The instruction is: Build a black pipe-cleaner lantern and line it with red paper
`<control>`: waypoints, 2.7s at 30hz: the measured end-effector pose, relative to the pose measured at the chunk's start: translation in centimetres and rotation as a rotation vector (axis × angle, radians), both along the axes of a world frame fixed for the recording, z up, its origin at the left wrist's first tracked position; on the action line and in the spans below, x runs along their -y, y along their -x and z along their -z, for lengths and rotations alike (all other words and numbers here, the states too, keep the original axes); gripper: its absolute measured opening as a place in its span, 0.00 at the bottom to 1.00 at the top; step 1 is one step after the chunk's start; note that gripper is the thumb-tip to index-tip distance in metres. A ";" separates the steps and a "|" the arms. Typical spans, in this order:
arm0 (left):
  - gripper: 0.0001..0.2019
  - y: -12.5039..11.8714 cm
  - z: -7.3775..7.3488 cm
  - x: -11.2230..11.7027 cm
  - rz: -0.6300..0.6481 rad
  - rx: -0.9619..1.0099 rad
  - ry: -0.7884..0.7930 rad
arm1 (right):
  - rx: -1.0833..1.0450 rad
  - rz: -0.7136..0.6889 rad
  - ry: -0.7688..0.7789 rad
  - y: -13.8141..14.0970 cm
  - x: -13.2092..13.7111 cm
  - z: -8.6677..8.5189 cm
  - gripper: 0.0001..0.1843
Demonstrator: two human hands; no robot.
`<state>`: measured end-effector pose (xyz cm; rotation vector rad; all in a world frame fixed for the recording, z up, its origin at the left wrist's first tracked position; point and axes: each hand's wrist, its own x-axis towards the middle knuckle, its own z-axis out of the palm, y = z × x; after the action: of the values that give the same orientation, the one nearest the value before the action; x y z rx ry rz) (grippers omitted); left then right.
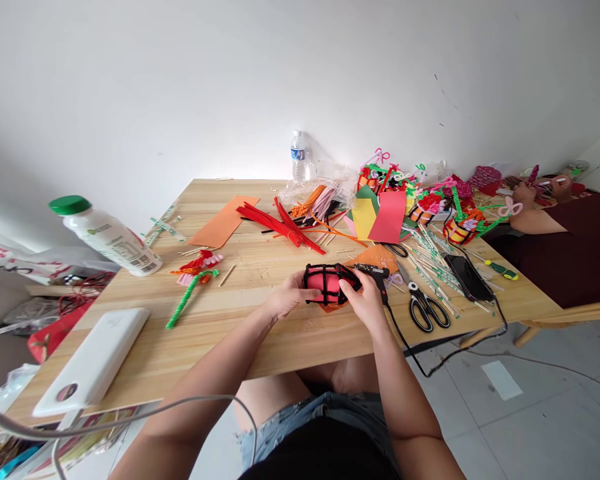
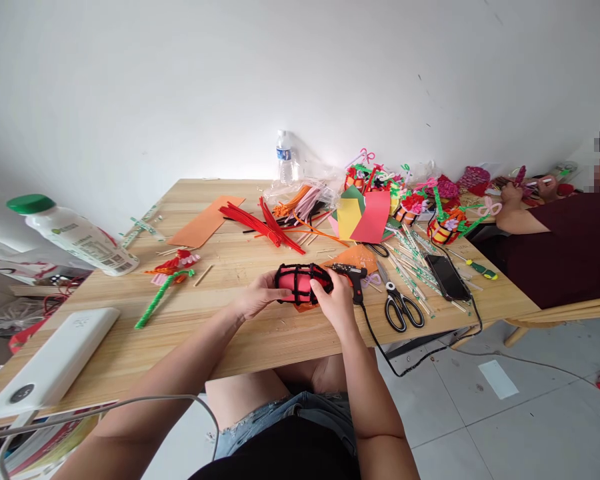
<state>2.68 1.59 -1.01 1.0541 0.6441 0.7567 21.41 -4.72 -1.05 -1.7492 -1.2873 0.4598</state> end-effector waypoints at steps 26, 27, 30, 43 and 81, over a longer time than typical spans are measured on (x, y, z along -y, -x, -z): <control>0.21 0.5 -1.3 0.8 0.052 0.234 0.030 | -0.204 -0.222 -0.582 -1.4 0.9 0.9 0.12; 0.22 0.5 -1.4 0.9 0.057 0.230 0.014 | -0.205 -0.226 -0.583 -1.3 0.9 0.9 0.12; 0.25 0.6 -1.4 0.9 0.084 0.218 -0.021 | -0.208 -0.230 -0.588 -1.3 0.9 1.0 0.12; 0.31 1.0 -0.6 0.8 0.183 0.197 -0.098 | -0.213 -0.221 -0.592 -1.1 1.3 1.0 0.12; 0.22 1.0 -1.2 1.8 0.115 0.297 0.215 | -0.023 -0.339 -0.780 -1.4 2.8 -1.9 0.10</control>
<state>1.71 -0.18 0.22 0.7559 0.3963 0.7095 22.82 -7.56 0.90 -0.8807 -1.4881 0.1213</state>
